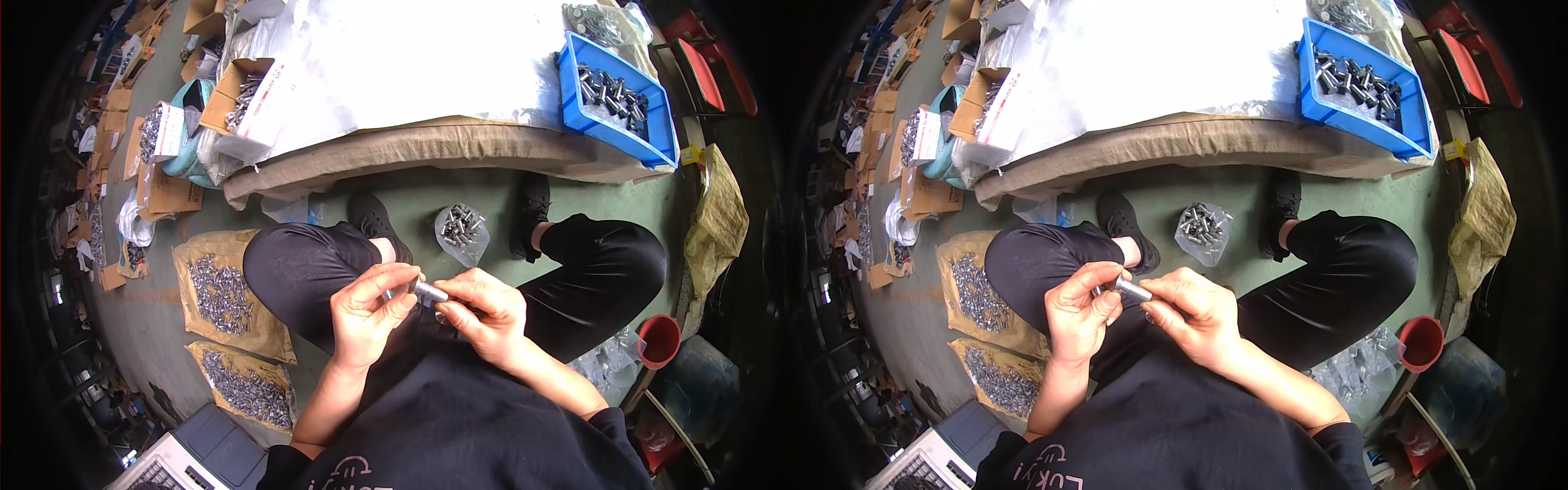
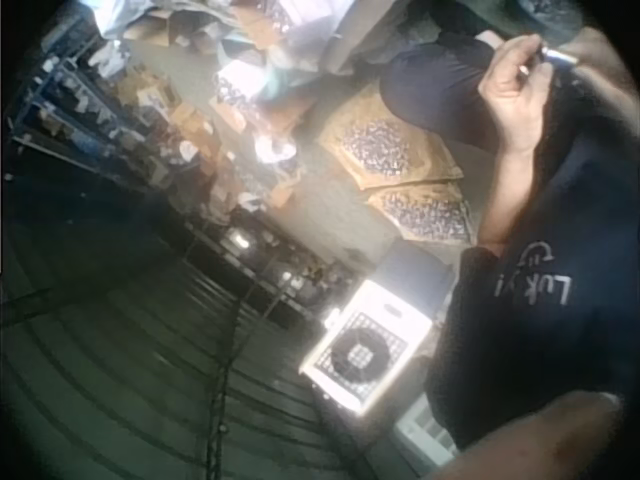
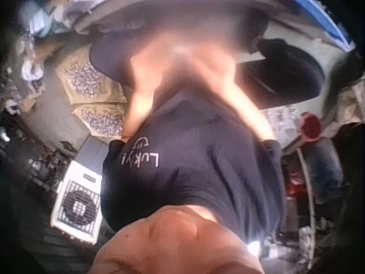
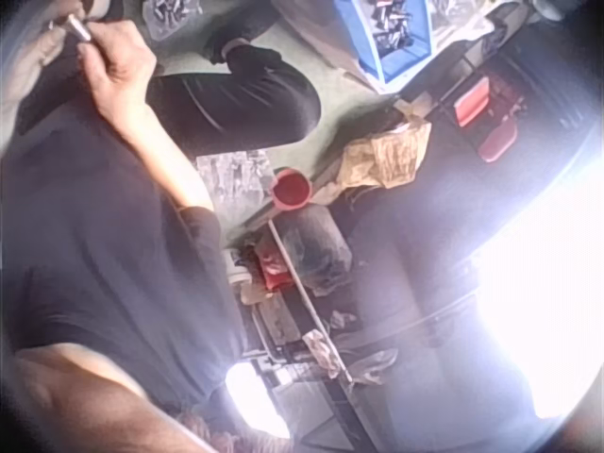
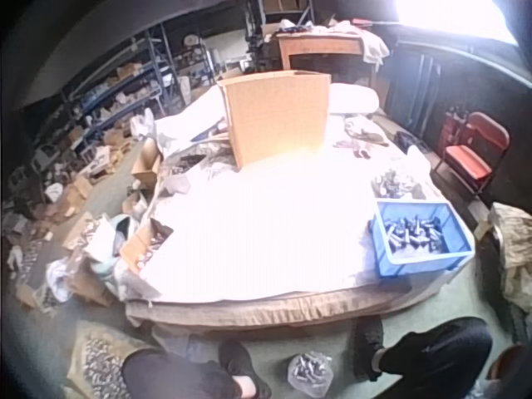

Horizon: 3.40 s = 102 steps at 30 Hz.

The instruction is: The person sorts various metal bolts and metal screws by hand, inspecting them one by one and placing them into different boxes, plastic bags, and a blue tray.

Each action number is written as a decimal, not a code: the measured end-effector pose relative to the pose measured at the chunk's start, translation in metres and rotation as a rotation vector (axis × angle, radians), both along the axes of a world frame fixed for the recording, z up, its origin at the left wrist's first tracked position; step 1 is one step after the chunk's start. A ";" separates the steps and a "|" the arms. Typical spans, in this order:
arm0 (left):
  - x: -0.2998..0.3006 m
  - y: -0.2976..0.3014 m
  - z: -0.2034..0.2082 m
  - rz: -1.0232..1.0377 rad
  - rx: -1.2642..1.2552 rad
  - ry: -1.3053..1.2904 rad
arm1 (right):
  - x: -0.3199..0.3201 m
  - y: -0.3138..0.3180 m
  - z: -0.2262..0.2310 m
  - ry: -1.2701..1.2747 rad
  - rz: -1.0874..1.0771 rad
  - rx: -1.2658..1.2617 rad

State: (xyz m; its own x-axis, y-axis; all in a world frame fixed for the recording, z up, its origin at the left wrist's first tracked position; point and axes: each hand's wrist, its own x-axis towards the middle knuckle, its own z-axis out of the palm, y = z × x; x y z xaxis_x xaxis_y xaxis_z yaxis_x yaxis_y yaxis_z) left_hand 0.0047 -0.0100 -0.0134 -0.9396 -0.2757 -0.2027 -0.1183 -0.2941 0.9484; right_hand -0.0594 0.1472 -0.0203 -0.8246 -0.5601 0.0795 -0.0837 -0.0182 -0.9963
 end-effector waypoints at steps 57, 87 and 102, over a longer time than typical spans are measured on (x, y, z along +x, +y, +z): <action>-0.006 0.008 0.000 -0.082 0.273 -0.191 | 0.005 -0.005 -0.011 -0.736 -0.145 -0.439; -0.006 0.008 0.001 0.057 0.115 -0.119 | -0.003 0.003 -0.014 -1.124 -0.079 -0.364; -0.005 0.007 0.001 0.098 0.262 -0.178 | -0.001 0.001 -0.015 -0.972 -0.193 -0.316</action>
State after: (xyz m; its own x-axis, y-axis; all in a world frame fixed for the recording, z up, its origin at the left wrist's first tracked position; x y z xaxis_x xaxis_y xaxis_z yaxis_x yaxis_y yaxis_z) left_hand -0.0003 -0.0027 -0.0127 -0.8547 -0.2798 -0.4372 -0.2345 -0.5433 0.8061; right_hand -0.0601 0.1477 -0.0350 -0.6848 -0.4813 -0.5471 0.7238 -0.3621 -0.5874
